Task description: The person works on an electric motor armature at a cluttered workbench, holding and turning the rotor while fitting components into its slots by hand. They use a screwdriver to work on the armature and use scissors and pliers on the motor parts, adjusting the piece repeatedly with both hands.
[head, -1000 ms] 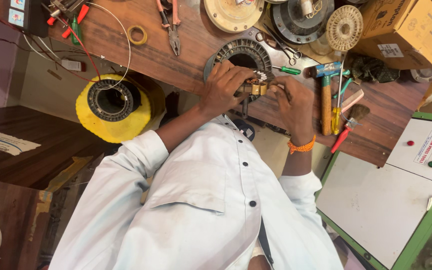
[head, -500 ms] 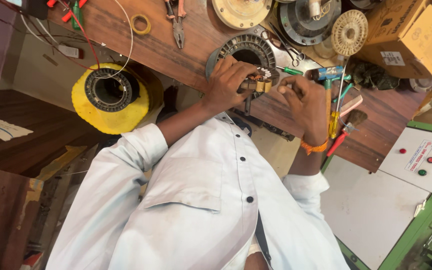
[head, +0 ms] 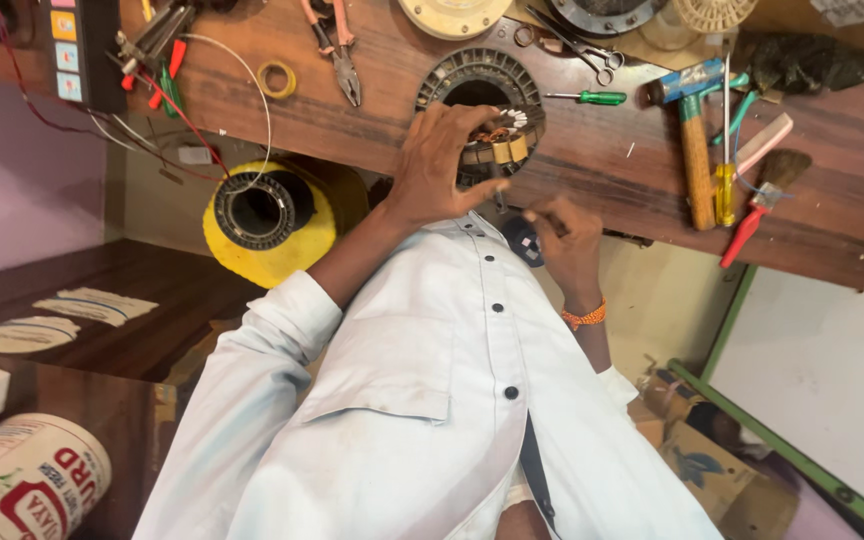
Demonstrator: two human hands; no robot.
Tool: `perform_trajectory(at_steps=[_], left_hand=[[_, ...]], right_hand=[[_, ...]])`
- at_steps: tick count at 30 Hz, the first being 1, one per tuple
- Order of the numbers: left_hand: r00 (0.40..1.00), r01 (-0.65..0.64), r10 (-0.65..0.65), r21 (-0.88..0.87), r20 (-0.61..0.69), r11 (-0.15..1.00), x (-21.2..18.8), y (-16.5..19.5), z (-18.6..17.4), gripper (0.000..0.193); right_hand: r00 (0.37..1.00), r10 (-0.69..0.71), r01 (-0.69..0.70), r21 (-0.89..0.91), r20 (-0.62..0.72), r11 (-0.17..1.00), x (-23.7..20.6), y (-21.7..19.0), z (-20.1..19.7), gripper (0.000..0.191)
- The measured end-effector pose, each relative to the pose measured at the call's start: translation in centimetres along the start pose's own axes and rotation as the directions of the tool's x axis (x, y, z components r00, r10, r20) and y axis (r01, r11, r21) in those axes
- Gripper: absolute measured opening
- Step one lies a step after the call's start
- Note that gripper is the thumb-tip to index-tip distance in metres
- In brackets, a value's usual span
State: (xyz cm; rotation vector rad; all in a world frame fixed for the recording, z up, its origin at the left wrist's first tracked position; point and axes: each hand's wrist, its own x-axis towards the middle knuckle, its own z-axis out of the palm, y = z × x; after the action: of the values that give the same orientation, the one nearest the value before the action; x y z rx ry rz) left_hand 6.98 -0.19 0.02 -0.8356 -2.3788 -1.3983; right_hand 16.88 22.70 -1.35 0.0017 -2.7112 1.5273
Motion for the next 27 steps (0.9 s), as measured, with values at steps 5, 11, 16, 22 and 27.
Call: perform_trajectory(at_steps=[5, 11, 16, 22, 27], left_hand=[[0.996, 0.075, -0.072, 0.048, -0.044, 0.996, -0.8, -0.4, 1.9, 0.079], [0.993, 0.009, 0.010, 0.155, -0.121, 0.988, -2.1, -2.0, 3.5, 0.058], [0.983, -0.086, 0.114, 0.186, -0.145, 0.979, -2.2, -2.7, 3.9, 0.047], [0.969, -0.135, 0.183, 0.266, -0.164, 0.954, -2.3, -3.2, 3.8, 0.041], [0.967, -0.177, 0.218, 0.265, -0.135, 0.948, -1.8, -3.2, 3.1, 0.038]], right_hand=[[0.996, -0.079, 0.077, -0.031, -0.038, 0.997, 0.0, -0.5, -0.1, 0.006], [0.972, -0.227, 0.218, -0.131, -0.058, 0.967, 4.9, -1.5, -2.2, 0.007], [0.901, -0.420, 0.433, -0.191, 0.106, 0.881, 9.7, -3.9, -3.0, 0.012], [0.847, -0.396, 0.487, -0.219, 0.354, 0.845, 13.7, -5.3, -3.3, 0.011], [0.709, -0.451, 0.649, -0.252, 0.542, 0.717, 19.2, -5.1, -2.0, 0.008]])
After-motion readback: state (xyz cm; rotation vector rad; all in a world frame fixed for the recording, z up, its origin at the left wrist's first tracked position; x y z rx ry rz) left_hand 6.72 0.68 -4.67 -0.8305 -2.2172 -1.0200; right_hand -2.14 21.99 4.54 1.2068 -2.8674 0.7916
